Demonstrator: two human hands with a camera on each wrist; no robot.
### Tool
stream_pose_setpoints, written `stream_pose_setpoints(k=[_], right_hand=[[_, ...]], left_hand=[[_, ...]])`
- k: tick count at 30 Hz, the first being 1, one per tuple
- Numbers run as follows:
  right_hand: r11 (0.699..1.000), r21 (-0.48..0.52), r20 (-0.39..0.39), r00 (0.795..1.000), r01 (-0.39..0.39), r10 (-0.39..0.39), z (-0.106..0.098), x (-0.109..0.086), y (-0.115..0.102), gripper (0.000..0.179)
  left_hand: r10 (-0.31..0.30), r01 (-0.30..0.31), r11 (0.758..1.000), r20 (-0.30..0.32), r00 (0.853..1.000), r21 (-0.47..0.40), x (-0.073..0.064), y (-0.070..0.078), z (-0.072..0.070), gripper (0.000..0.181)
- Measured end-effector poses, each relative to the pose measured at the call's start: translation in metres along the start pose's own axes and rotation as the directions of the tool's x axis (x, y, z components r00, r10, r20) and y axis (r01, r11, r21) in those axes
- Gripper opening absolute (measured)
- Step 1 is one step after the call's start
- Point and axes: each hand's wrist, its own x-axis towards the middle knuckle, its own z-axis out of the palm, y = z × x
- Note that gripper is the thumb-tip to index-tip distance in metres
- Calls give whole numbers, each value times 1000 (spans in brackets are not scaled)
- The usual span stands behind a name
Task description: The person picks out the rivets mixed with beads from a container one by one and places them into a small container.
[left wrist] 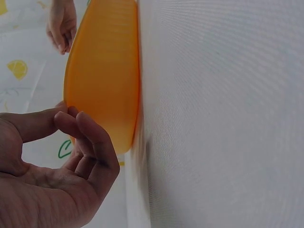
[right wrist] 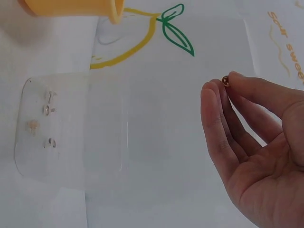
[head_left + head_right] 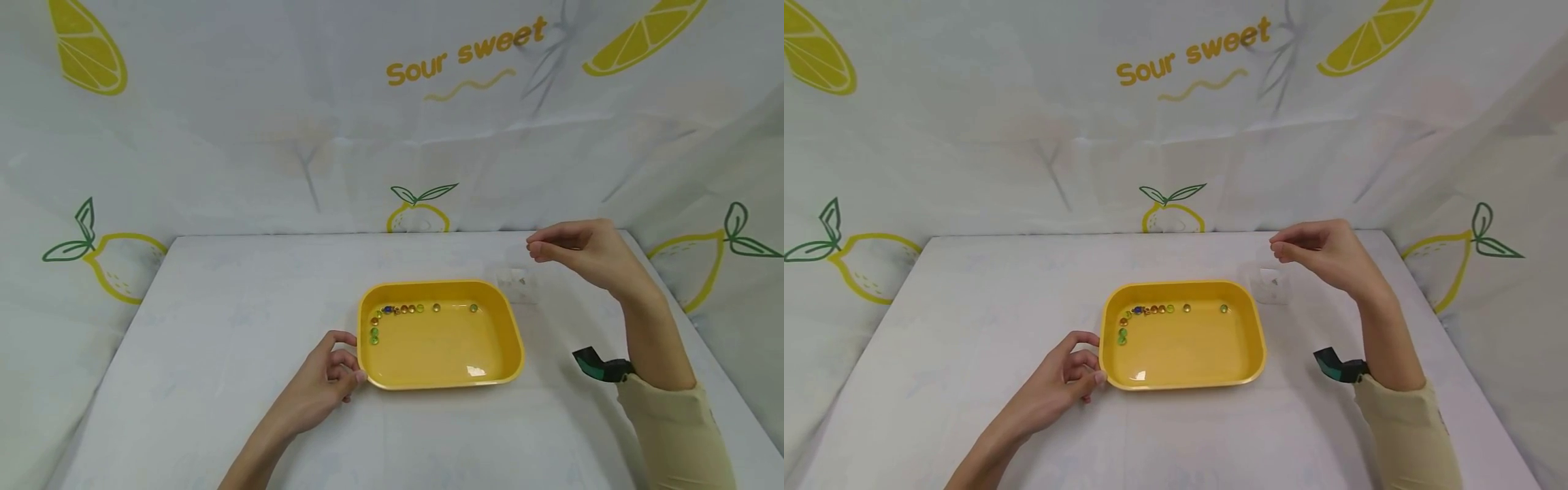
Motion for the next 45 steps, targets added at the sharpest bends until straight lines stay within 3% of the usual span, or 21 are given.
stream_pose_setpoints(k=[16, 27, 37, 45], right_hand=[[995, -72, -20, 998, -69, 68, -4, 2, 20, 31], [996, -73, -14, 998, -56, 55, -3, 2, 28, 26], [989, -138, -7, 998, -59, 58, -1, 2, 29, 23], [981, -196, 19, 1000, 0, 4, 3, 5, 32, 22]], left_hand=[[6, -6, 1000, 13, 1000, -1, 0, 0, 0, 49], [4, -4, 1000, 15, 1000, -4, 0, 0, 0, 49], [12, -12, 1000, 24, 1000, 3, -1, 0, 0, 49], [0, 0, 1000, 19, 1000, 2, -1, 0, -1, 49]])
